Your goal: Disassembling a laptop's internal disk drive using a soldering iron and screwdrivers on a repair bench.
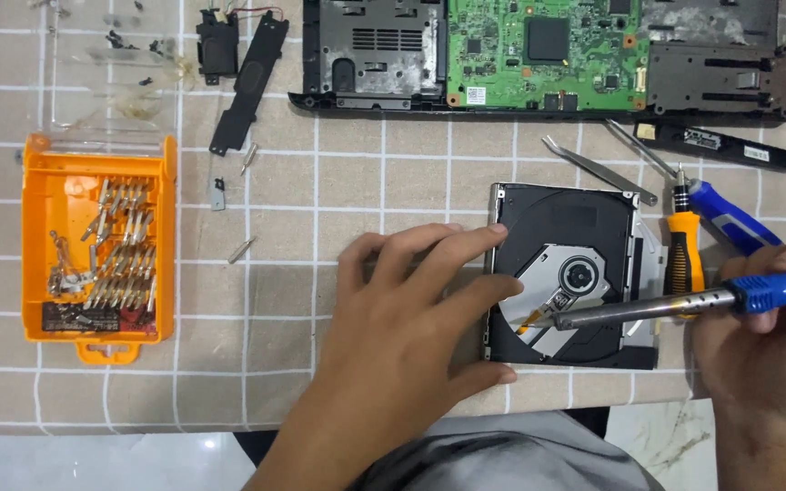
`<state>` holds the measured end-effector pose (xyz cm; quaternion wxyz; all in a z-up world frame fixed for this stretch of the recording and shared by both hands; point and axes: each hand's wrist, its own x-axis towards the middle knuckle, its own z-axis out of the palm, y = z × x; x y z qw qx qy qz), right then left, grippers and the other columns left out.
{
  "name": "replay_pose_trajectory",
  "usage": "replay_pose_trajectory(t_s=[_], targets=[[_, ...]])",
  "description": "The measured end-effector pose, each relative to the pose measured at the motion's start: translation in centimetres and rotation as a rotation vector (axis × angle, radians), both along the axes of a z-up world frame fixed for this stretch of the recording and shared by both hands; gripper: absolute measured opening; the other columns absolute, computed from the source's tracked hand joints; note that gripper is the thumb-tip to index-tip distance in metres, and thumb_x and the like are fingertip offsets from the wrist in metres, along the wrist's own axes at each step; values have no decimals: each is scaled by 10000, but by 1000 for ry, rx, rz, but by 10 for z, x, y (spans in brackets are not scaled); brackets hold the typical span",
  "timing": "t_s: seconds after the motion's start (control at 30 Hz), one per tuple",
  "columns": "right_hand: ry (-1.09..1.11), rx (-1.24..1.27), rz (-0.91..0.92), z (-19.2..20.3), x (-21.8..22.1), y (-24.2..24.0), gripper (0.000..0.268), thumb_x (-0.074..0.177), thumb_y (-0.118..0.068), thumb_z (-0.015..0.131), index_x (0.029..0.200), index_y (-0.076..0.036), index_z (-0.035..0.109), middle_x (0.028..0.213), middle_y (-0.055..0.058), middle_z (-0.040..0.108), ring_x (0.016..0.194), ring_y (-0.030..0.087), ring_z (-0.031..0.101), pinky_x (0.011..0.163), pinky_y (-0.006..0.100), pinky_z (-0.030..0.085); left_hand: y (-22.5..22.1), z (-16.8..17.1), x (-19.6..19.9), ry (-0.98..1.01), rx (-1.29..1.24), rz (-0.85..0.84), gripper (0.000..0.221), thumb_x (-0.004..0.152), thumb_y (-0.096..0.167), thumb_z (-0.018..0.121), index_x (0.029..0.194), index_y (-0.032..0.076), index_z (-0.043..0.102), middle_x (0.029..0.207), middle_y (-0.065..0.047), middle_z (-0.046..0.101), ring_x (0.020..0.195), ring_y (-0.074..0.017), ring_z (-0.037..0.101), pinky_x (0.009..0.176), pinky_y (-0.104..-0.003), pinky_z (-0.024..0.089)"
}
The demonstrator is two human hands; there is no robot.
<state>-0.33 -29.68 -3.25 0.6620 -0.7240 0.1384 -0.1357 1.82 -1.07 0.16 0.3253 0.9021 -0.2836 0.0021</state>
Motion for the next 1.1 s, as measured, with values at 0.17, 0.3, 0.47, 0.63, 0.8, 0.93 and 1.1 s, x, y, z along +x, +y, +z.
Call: replay_pose_trajectory(t_s=[0.17,0.3,0.47,0.63,0.8,0.93,1.1], targets=[[-1,-15,28,-3,-3,-5,260,1075,-469,417,942,-252,470,629,-118,353,532,-21,331,591,143,308,11,9,21,33,57,-142,710,635,417,833,1244,195,543,1325,20,510,1185,-246,434,917,-453,311],[-3,1,2,-5,1,-5,254,1094,-407,425,901,-248,470,644,-139,381,525,-55,339,576,127,260,10,23,51,42,121,-199,486,756,167,678,1230,178,572,1156,23,635,1053,-226,534,878,-430,334],[-16,42,40,-23,3,-24,233,1091,-432,450,931,-263,455,674,-148,351,569,-48,293,642,132,243,-10,14,81,-118,124,-205,402,719,244,813,1030,100,602,1023,-61,566,898,-273,557,726,-427,424],[-4,44,-56,-6,10,-2,253,1096,-392,429,898,-241,476,649,-136,383,555,-55,357,631,111,287,-30,21,96,193,396,-313,564,786,517,738,1145,114,575,1220,-62,499,1074,-276,494,895,-485,407],[-62,88,19,-2,14,4,318,1036,-505,481,893,-221,471,690,-128,446,489,-57,373,560,101,286,-28,11,100,211,319,-317,667,713,527,796,1217,166,548,1209,-39,501,1078,-250,494,860,-443,399],[-58,56,24,-10,13,-3,351,1024,-528,477,917,-195,438,690,-106,401,482,-39,342,551,127,271,-25,3,101,175,280,-302,667,696,564,792,1202,198,558,1159,-11,518,1030,-234,501,819,-414,399],[-21,78,-28,-10,13,-2,310,1067,-449,467,903,-185,473,658,-96,404,493,-33,355,586,101,319,-22,-4,102,140,204,-305,642,694,558,797,1176,194,579,1122,3,535,1002,-223,524,810,-404,414]])
